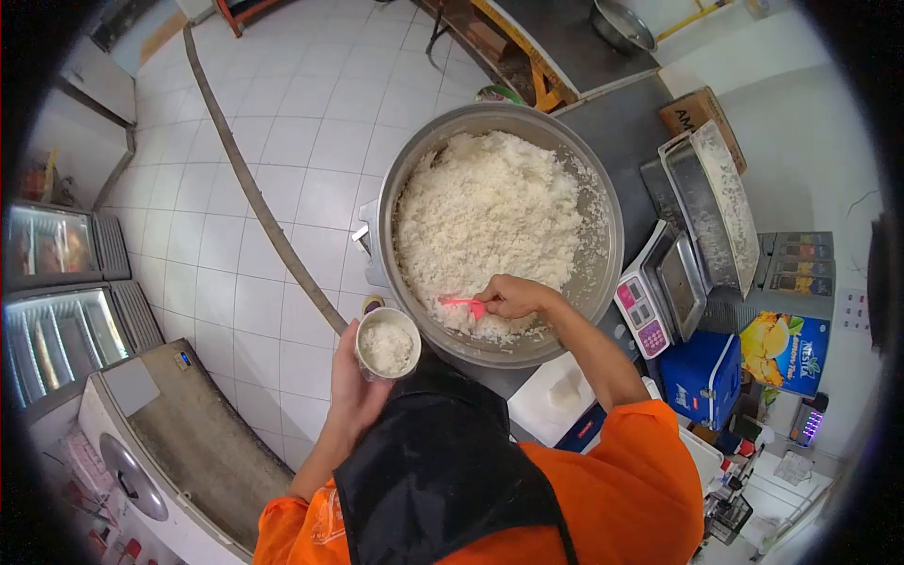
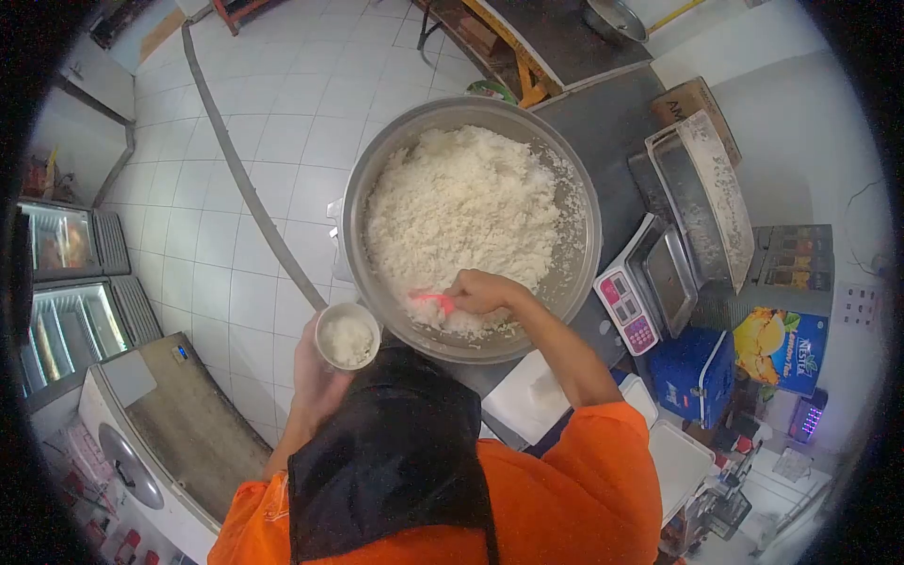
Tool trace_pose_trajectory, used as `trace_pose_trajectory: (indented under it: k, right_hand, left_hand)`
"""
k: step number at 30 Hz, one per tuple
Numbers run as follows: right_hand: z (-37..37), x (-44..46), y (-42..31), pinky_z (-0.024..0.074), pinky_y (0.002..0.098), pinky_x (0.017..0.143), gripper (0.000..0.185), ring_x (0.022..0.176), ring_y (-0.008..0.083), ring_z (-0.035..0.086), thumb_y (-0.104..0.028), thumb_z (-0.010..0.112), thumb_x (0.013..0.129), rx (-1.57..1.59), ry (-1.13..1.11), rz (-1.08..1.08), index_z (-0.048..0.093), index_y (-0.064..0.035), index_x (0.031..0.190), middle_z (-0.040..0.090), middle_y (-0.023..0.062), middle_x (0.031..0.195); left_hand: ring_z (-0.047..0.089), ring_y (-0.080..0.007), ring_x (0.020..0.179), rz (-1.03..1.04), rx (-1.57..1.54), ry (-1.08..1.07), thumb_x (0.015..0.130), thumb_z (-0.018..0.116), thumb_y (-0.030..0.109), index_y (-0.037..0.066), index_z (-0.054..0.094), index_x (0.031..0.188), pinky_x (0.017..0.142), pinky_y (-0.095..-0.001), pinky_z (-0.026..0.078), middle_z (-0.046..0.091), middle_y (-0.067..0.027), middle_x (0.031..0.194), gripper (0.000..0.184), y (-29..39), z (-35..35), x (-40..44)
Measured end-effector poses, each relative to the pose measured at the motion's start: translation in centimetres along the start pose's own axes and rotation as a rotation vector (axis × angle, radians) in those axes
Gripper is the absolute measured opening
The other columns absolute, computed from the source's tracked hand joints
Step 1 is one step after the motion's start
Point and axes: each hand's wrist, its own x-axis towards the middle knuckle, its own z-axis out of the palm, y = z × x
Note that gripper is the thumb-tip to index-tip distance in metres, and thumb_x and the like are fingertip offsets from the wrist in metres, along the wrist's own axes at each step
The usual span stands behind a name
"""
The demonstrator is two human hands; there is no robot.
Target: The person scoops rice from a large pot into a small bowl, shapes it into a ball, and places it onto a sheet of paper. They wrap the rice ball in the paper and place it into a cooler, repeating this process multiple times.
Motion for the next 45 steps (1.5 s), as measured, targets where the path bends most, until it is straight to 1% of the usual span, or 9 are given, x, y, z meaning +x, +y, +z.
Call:
trace_pose_trajectory:
  k: [10, 19, 24, 25, 31, 40, 42, 43, 45]
  right_hand:
    - [-6.0, -10.7, -9.2, 0.0430, 0.0302, 0.058, 0.023, 0.057, 0.0139, 0.052, -0.020, 0.061, 0.092, 0.168, 0.424, -0.091, 0.072, -0.0047, 0.104, 0.065, 0.0092, 0.067]
    - [2.8, -8.3, -13.6, 0.0549, 0.0411, 0.061, 0.046, 0.065, 0.0344, 0.068, -0.015, 0.056, 0.086, -0.768, 0.970, 0.401, 0.055, -0.0080, 0.132, 0.067, 0.0159, 0.072]
    - [1.3, -13.8, -14.9, 0.0535, 0.0438, 0.065, 0.037, 0.071, 0.0325, 0.069, -0.013, 0.055, 0.089, -0.275, 1.072, 0.502, 0.060, -0.0045, 0.125, 0.065, 0.0193, 0.075]
    - [1.2, -14.3, -14.7, 0.0528, 0.0465, 0.069, 0.033, 0.075, 0.0343, 0.069, -0.013, 0.054, 0.090, 0.159, 1.072, 0.394, 0.062, -0.0035, 0.121, 0.065, 0.0220, 0.078]
    - [5.8, -8.4, -10.6, 0.0435, 0.0373, 0.060, 0.027, 0.056, 0.0292, 0.051, -0.015, 0.050, 0.096, -0.117, 1.123, 0.256, 0.065, 0.0011, 0.112, 0.054, 0.0248, 0.066]
    - [2.4, -12.5, -12.3, 0.0478, 0.0471, 0.066, 0.025, 0.072, 0.0428, 0.063, -0.017, 0.052, 0.093, -0.078, 1.071, 0.265, 0.067, -0.0004, 0.105, 0.061, 0.0274, 0.076]
    - [3.0, -12.7, -12.8, 0.0477, 0.0480, 0.066, 0.026, 0.073, 0.0429, 0.063, -0.019, 0.053, 0.093, -0.034, 1.122, 0.256, 0.068, -0.0017, 0.104, 0.062, 0.0268, 0.077]
    - [3.0, -12.2, -12.8, 0.0478, 0.0493, 0.066, 0.027, 0.073, 0.0433, 0.063, -0.021, 0.053, 0.092, -0.123, 1.056, 0.346, 0.069, -0.0031, 0.105, 0.062, 0.0264, 0.078]
    - [2.8, -9.9, -12.6, 0.0524, 0.0521, 0.071, 0.029, 0.081, 0.0431, 0.068, -0.018, 0.048, 0.091, -0.377, 0.781, 0.443, 0.064, -0.0012, 0.109, 0.068, 0.0230, 0.081]
  left_hand:
    - [0.058, -0.0197, 0.112, 0.007, 0.206, -0.060, 0.104, 0.040, 0.041, 0.011, 0.051, 0.127, 0.098, -0.0385, 0.048, 0.058, -0.0047, 0.123, 0.039, -3.8, 7.0, 6.1]
    - [0.062, -0.0223, 0.103, -0.215, 0.330, -0.222, 0.102, 0.038, 0.035, 0.013, 0.058, 0.115, 0.086, -0.0426, 0.052, 0.062, -0.0067, 0.112, 0.032, -6.4, 8.7, 13.8]
    - [0.065, -0.0240, 0.102, -0.234, 0.154, -0.231, 0.102, 0.037, 0.029, 0.008, 0.059, 0.118, 0.082, -0.0407, 0.057, 0.064, -0.0092, 0.114, 0.035, -6.4, 9.4, 13.5]
    - [0.065, -0.0240, 0.102, -0.231, 0.154, -0.231, 0.102, 0.037, 0.029, 0.008, 0.059, 0.118, 0.082, -0.0407, 0.057, 0.064, -0.0092, 0.114, 0.035, -6.4, 9.4, 13.5]
    - [0.066, -0.0243, 0.099, -0.288, 0.279, -0.335, 0.102, 0.036, 0.027, 0.005, 0.057, 0.118, 0.080, -0.0432, 0.059, 0.064, -0.0102, 0.112, 0.036, -6.9, 7.9, 15.3]
    - [0.067, -0.0262, 0.103, -0.297, 0.399, -0.371, 0.101, 0.036, 0.035, 0.007, 0.055, 0.127, 0.084, -0.0438, 0.059, 0.065, -0.0111, 0.117, 0.043, -5.5, 7.8, 14.3]
    - [0.064, -0.0258, 0.109, -0.169, 0.251, -0.249, 0.101, 0.036, 0.035, 0.005, 0.055, 0.128, 0.089, -0.0445, 0.057, 0.064, -0.0120, 0.123, 0.045, -3.5, 8.4, 12.5]
    - [0.063, -0.0259, 0.112, 0.301, 0.865, -0.620, 0.102, 0.036, 0.035, 0.005, 0.056, 0.127, 0.093, -0.0456, 0.054, 0.063, -0.0115, 0.126, 0.044, -2.3, 6.9, 13.5]
    - [0.063, -0.0260, 0.113, 0.139, 0.589, -0.408, 0.102, 0.036, 0.035, 0.005, 0.057, 0.126, 0.094, -0.0452, 0.053, 0.063, -0.0112, 0.125, 0.043, 0.3, 7.2, 12.5]
